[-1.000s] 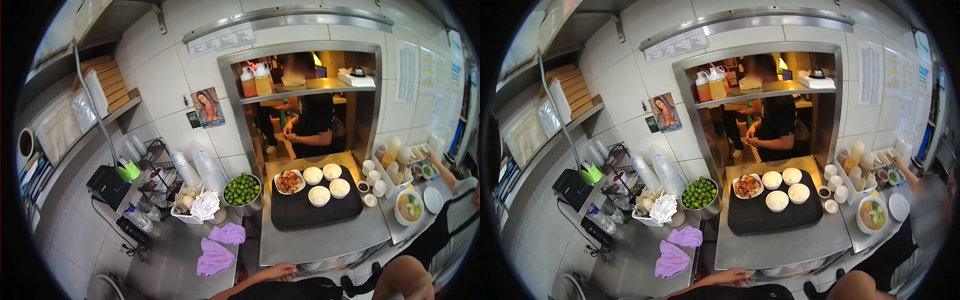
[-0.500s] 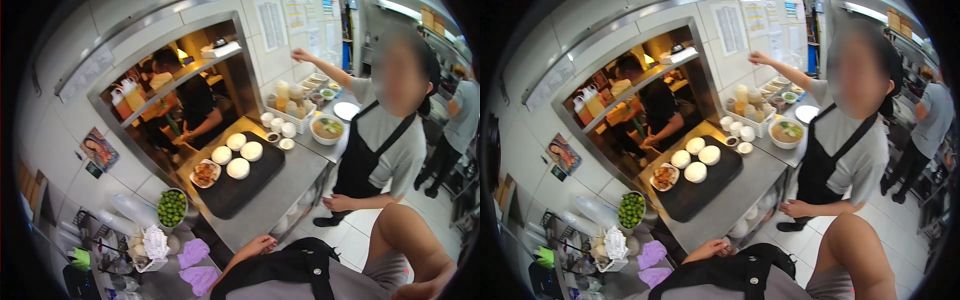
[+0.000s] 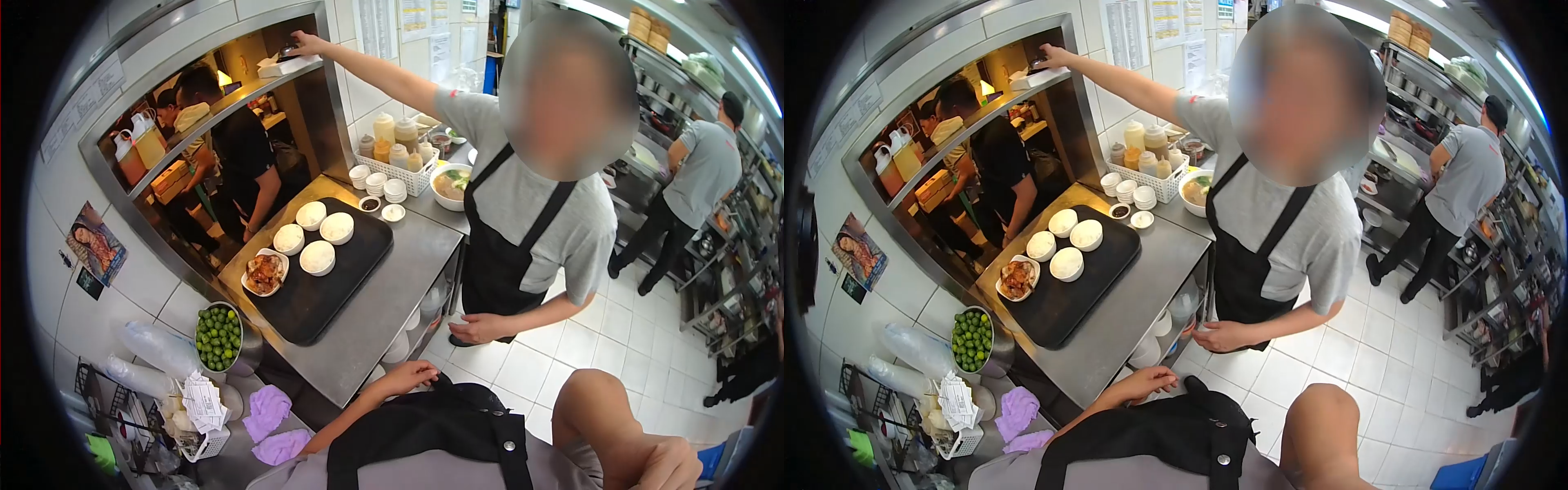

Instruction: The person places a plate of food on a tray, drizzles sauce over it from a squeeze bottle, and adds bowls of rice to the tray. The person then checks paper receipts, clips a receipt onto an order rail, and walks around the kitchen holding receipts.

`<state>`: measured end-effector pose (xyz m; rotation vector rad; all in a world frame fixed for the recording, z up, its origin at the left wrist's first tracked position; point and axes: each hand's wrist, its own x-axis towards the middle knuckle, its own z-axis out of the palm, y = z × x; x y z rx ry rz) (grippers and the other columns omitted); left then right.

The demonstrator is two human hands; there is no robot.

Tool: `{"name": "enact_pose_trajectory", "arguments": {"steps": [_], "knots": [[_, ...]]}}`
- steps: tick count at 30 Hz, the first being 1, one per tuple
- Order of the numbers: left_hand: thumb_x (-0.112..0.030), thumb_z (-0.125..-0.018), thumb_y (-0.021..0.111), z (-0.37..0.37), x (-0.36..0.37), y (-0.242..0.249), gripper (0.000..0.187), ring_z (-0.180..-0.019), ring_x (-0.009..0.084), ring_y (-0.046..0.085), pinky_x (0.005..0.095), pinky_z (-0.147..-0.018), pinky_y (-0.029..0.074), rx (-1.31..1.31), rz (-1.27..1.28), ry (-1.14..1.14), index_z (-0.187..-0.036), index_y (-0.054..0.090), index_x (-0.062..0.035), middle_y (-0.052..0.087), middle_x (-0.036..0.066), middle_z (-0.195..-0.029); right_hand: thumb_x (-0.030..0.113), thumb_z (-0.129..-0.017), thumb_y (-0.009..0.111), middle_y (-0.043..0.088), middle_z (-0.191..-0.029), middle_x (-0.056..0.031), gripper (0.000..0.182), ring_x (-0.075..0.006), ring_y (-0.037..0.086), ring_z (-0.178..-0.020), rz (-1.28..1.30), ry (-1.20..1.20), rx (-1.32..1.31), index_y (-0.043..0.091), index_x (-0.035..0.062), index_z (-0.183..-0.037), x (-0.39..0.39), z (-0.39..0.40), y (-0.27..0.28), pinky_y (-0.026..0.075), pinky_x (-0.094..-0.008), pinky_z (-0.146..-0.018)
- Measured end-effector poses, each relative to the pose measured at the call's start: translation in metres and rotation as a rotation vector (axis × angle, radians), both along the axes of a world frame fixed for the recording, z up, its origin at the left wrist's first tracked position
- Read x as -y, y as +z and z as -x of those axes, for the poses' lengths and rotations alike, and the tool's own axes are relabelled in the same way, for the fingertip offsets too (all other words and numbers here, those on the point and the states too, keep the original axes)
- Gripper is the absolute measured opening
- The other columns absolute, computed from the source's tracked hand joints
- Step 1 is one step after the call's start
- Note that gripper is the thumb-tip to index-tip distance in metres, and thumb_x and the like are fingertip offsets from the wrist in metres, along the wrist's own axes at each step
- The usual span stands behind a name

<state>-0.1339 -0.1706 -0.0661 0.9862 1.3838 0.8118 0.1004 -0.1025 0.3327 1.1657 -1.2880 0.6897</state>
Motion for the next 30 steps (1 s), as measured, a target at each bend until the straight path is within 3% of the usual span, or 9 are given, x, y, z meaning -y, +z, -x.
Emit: {"name": "enact_pose_trajectory", "arguments": {"steps": [8,10,13,16,20,23,25,28,30], "knots": [[-0.031,-0.097,0.052,0.009,0.022,0.015,0.032,-0.086,0.0094,0.059,0.0223,-0.068,0.043,0.071,-0.068,0.071,-0.115,0.059,-0.0044,0.065,0.002,-0.102,-0.002,-0.078,0.051,0.047,-0.046,0.0001,0.016,-0.0081,0.044,-0.037,-0.012,0.077,0.002,0.056,0.008,-0.067,0.013,0.005,-0.008,0.037,-0.0222,-0.039],[-0.027,-0.098,0.051,0.014,0.033,0.023,0.033,-0.091,0.014,0.06,0.0289,-0.081,0.049,0.1,-0.11,0.155,-0.117,0.058,-0.001,0.064,0.008,-0.107,-0.001,-0.079,0.05,0.046,-0.046,-0.0006,0.017,-0.0085,0.044,-0.037,-0.027,0.121,0.012,0.053,0.0086,-0.065,0.015,0.012,-0.012,0.037,-0.022,-0.04],[-0.027,-0.098,0.052,0.03,0.05,0.022,0.029,-0.088,0.0126,0.061,0.0274,-0.076,0.048,0.088,-0.094,0.268,-0.108,0.062,-0.0018,0.066,0.005,-0.099,0.002,-0.08,0.05,0.047,-0.046,-0.0009,0.02,-0.009,0.043,-0.037,-0.089,0.224,0.075,0.05,0.0095,-0.062,0.018,0.023,-0.016,0.037,-0.0224,-0.04],[-0.027,-0.095,0.056,0.046,0.07,0.022,0.028,-0.081,0.0118,0.061,0.0264,-0.072,0.048,0.057,-0.145,0.391,-0.094,0.066,-0.0015,0.066,0.004,-0.088,0.005,-0.083,0.052,0.047,-0.046,-0.0012,0.022,-0.0093,0.043,-0.037,-0.033,0.063,-0.221,0.053,0.0086,-0.061,0.02,0.033,-0.025,0.037,-0.0226,-0.041],[-0.027,-0.092,0.062,0.071,0.087,0.028,0.027,-0.07,0.0096,0.059,0.0244,-0.065,0.047,-0.03,-0.193,0.556,-0.085,0.064,-0.0018,0.064,0.002,-0.077,0.015,-0.085,0.063,0.052,-0.05,-0.004,0.019,-0.0105,0.047,-0.041,-0.106,0.151,0.116,0.061,0.006,-0.068,0.018,0.038,-0.028,0.04,-0.0226,-0.043],[-0.021,-0.093,0.06,0.091,0.098,0.028,0.02,-0.072,0.0071,0.057,0.0225,-0.067,0.045,-0.089,-0.178,0.702,-0.085,0.063,-0.0035,0.063,0.001,-0.077,0.017,-0.082,0.068,0.059,-0.06,-0.0068,0.012,-0.0144,0.053,-0.048,-0.128,-0.292,0.376,0.065,0.0065,-0.077,0.025,0.032,-0.025,0.046,-0.0246,-0.046],[-0.02,-0.093,0.059,0.105,0.099,0.021,0.018,-0.073,0.007,0.057,0.0223,-0.069,0.045,-0.218,-0.233,0.782,-0.087,0.063,-0.0035,0.063,0.001,-0.078,0.021,-0.087,0.064,0.068,-0.083,-0.0005,0.018,-0.0097,0.062,-0.064,-0.189,-0.692,0.531,0.066,0.0149,-0.104,0.032,0.029,-0.02,0.05,-0.0209,-0.057],[-0.017,-0.093,0.059,0.116,0.088,0.02,0.015,-0.079,0.0072,0.056,0.0215,-0.072,0.044,-0.41,-0.417,0.949,-0.095,0.062,-0.0023,0.062,0.0,-0.082,0.021,-0.087,0.064,0.068,-0.08,-0.0008,0.014,-0.013,0.062,-0.063,-0.147,-0.821,0.484,0.067,0.0207,-0.1,0.05,0.038,-0.018,0.052,-0.024,-0.057],[-0.013,-0.089,0.058,0.126,0.078,0.025,0.015,-0.092,0.0224,0.062,0.034,-0.084,0.046,-0.575,-0.452,1.044,-0.1,0.063,-0.0031,0.065,0.01,-0.098,0.018,-0.087,0.064,0.069,-0.081,-0.0033,0.018,-0.0142,0.063,-0.062,-0.177,-0.791,0.477,0.067,0.0202,-0.104,0.049,0.04,-0.015,0.053,-0.0247,-0.058]]}}
